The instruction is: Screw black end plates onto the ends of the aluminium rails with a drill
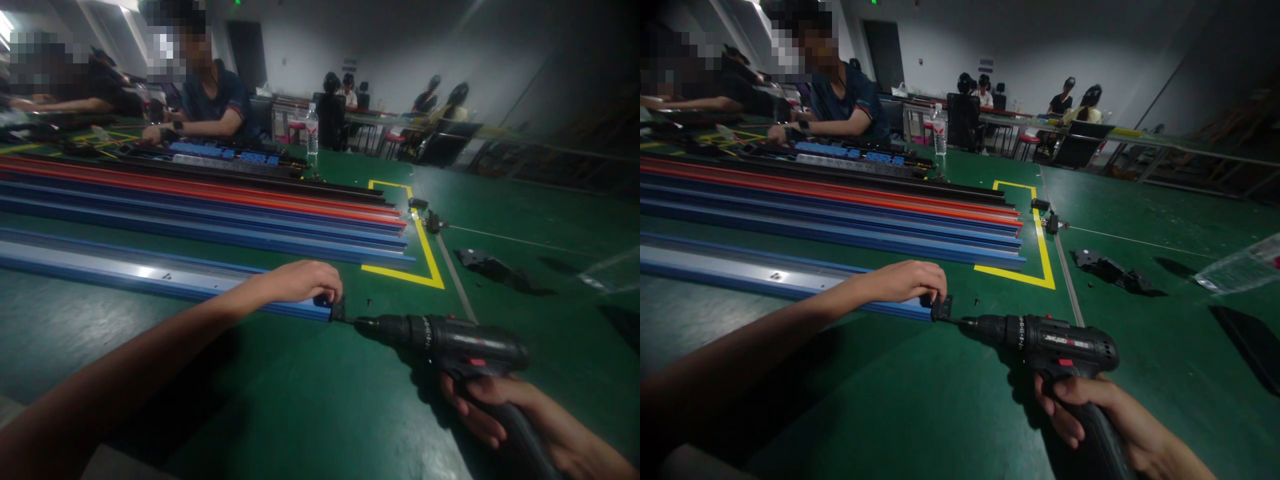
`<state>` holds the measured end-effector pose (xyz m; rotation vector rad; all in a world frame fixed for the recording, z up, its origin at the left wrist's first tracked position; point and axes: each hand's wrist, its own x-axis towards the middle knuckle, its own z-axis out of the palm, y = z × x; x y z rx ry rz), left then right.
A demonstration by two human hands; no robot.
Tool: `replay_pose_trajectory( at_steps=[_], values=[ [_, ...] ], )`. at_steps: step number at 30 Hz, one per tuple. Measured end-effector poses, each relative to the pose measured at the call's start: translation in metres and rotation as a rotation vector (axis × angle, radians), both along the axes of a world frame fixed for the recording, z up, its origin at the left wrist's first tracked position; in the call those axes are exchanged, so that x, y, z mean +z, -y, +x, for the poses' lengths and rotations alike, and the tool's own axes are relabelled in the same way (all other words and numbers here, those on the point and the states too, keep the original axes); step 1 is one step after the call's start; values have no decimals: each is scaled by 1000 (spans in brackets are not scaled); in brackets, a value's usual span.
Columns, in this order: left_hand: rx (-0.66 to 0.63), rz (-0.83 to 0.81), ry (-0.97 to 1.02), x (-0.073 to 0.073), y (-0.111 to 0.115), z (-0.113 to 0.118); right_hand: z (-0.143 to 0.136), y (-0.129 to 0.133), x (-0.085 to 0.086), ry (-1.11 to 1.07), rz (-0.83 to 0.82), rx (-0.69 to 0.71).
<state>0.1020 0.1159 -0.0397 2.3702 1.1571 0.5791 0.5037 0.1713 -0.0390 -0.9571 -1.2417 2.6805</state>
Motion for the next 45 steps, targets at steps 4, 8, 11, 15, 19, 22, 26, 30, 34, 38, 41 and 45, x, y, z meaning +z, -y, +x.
replay_pose_trajectory(
  at_steps=[4,8,11,15,19,22,26,30,34,38,41,45],
  values=[
    [2,10,16,0,0,0,0,0,0,26,11,-5],
    [7,10,7,0,0,0,0,1,0,44,3,-12],
    [1,13,2,0,0,0,1,1,0,28,-6,-29],
    [-4,22,13,-1,0,0,1,2,-1,28,-21,-38],
    [-6,22,25,-2,-1,0,1,1,-2,34,-16,-39],
    [-7,23,22,-1,0,0,0,1,-1,25,-9,-28],
    [0,18,1,-1,0,0,-1,2,1,15,4,-18],
    [-2,20,-6,-2,0,0,-2,3,2,24,8,-20],
    [7,22,-22,-2,0,0,-2,3,2,17,5,-42],
    [16,17,-24,-1,1,1,-3,4,2,11,-13,-49],
    [12,16,-24,0,1,1,-3,4,2,10,-13,-46],
    [14,11,-29,1,0,2,-1,4,1,23,-14,-55]
  ],
)
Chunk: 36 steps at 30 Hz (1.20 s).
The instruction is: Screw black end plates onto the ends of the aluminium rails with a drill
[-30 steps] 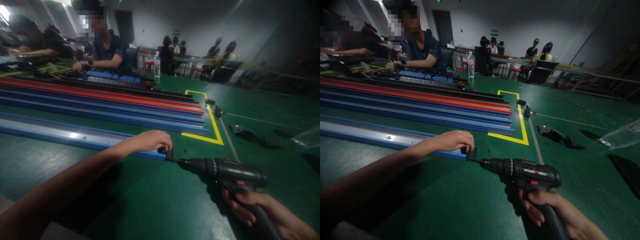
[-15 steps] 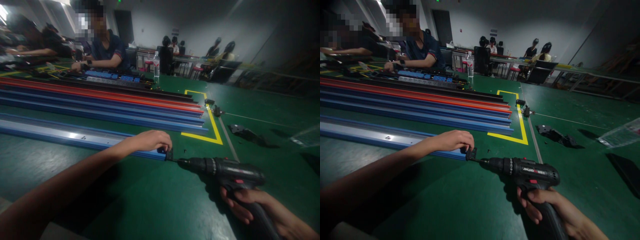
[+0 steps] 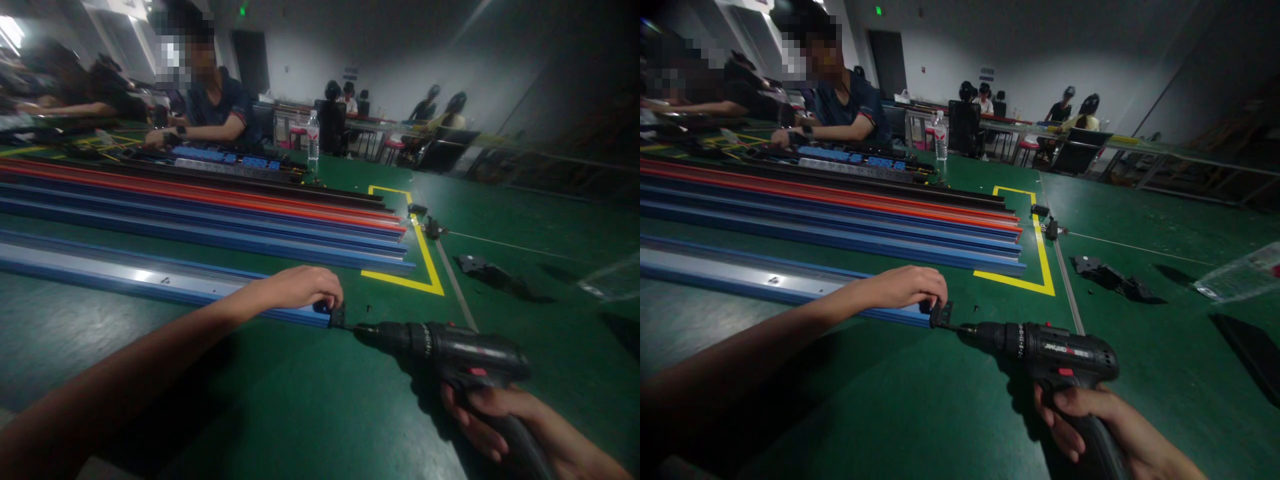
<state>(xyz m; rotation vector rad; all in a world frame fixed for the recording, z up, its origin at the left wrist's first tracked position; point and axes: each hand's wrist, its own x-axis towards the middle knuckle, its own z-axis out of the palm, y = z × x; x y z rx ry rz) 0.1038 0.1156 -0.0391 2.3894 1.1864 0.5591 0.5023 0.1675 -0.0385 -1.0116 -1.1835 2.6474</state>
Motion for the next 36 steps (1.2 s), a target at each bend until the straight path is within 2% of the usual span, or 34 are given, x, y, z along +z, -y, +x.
replay_pose_trajectory(
  at_steps=[9,19,25,36],
  values=[
    [4,12,-8,-2,-1,-1,1,-1,-1,-8,-9,-8],
    [8,14,-4,-2,-1,0,6,0,-17,-79,-9,-51],
    [1,13,-8,-1,-1,-1,4,0,-12,-56,-9,-58],
    [6,2,-15,-1,0,-1,3,-3,-4,-16,-4,13]
  ],
)
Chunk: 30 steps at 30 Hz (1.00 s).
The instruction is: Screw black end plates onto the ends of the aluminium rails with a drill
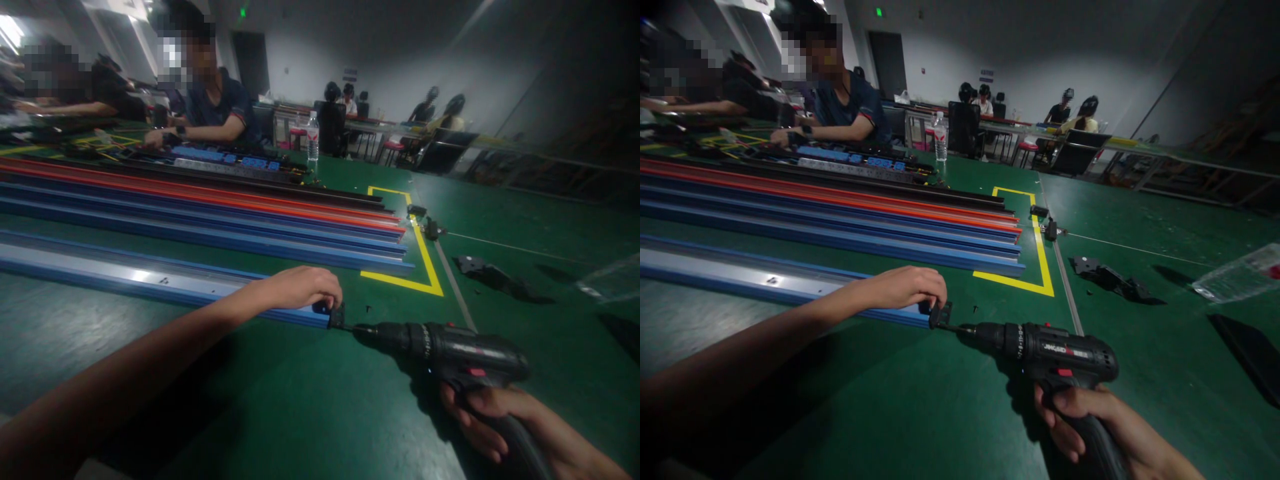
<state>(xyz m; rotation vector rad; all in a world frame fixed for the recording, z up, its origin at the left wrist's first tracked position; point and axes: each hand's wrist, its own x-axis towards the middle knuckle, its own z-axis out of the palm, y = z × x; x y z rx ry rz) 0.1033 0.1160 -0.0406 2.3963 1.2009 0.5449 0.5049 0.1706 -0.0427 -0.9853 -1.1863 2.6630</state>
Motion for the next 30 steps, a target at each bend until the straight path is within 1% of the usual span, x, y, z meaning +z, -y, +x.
replay_pose_trajectory(
  at_steps=[7,15,23,30],
  values=[
    [10,-9,-3,0,0,1,-1,2,2,8,-4,-17],
    [-1,-2,19,0,0,0,3,4,-7,2,7,-63],
    [-3,8,21,0,0,0,-1,3,2,-2,-7,-17],
    [-6,5,6,0,0,0,1,4,-2,1,5,-52]
  ],
)
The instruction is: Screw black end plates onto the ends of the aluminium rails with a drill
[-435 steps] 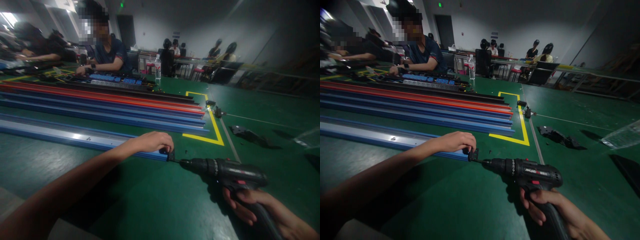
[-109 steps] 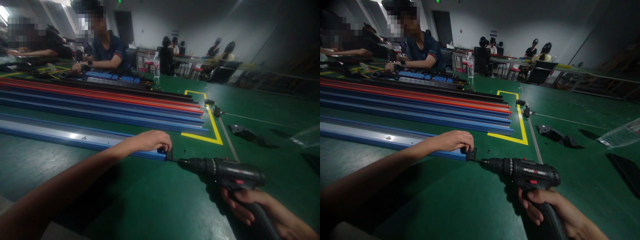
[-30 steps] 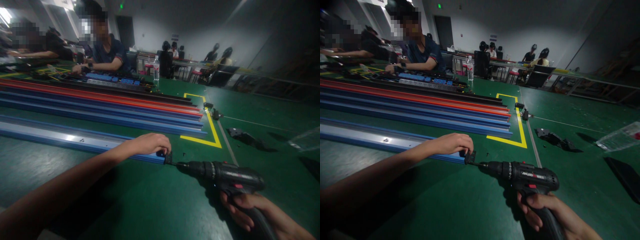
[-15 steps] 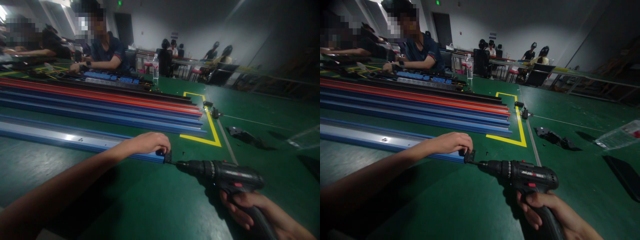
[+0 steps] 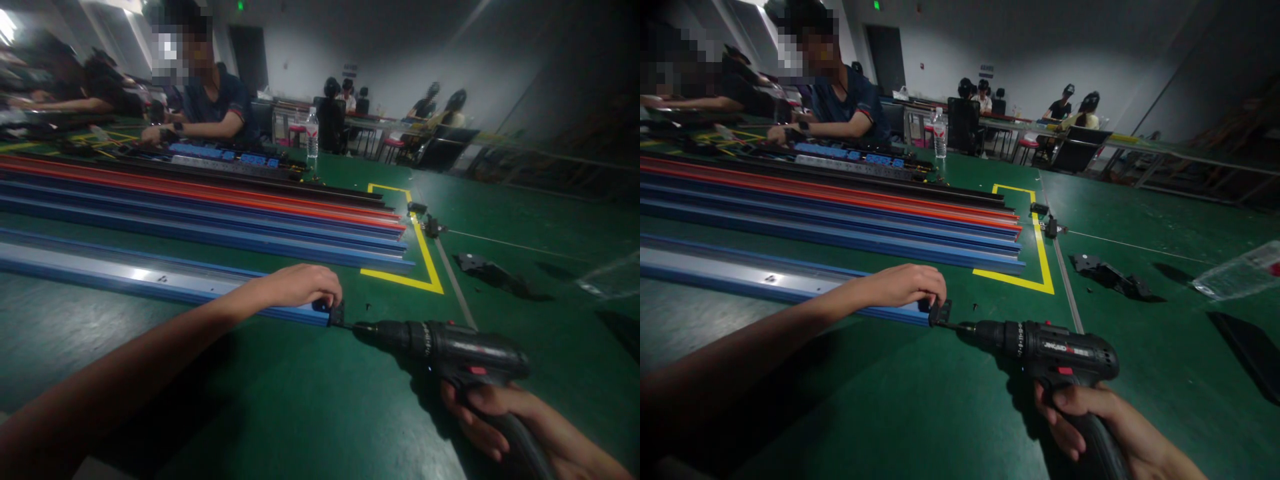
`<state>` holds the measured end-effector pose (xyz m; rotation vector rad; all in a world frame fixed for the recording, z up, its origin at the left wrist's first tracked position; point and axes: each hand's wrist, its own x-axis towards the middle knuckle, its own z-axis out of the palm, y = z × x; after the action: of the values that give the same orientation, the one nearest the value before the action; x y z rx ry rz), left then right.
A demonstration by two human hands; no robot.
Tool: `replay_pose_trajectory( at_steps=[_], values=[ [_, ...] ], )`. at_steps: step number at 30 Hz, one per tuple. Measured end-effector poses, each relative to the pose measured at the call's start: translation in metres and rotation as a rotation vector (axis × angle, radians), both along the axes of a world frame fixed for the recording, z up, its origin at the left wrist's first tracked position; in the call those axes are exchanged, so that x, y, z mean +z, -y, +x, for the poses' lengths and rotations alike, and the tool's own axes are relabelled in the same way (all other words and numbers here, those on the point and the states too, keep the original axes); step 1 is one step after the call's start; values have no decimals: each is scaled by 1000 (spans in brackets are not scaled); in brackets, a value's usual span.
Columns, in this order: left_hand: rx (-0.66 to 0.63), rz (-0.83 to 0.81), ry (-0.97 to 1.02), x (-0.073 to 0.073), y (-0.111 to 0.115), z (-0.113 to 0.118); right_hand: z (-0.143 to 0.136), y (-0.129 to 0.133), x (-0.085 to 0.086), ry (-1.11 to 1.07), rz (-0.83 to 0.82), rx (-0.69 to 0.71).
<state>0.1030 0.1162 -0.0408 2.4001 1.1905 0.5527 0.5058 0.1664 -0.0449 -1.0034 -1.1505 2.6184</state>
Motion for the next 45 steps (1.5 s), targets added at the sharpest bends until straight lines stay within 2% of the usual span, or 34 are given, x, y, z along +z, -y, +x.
replay_pose_trajectory(
  at_steps=[11,20,28,34,41,45],
  values=[
    [1,-1,24,0,1,-1,-2,-3,4,7,-3,50],
    [4,2,14,1,0,0,-4,-1,7,15,-3,29],
    [-1,4,35,2,0,1,-2,0,0,-36,-10,3],
    [2,1,20,2,0,1,-4,-2,8,0,-22,52],
    [2,-17,18,3,0,1,1,0,-6,-58,3,-8],
    [3,-13,17,3,1,1,0,-1,-5,-44,10,28]
  ],
)
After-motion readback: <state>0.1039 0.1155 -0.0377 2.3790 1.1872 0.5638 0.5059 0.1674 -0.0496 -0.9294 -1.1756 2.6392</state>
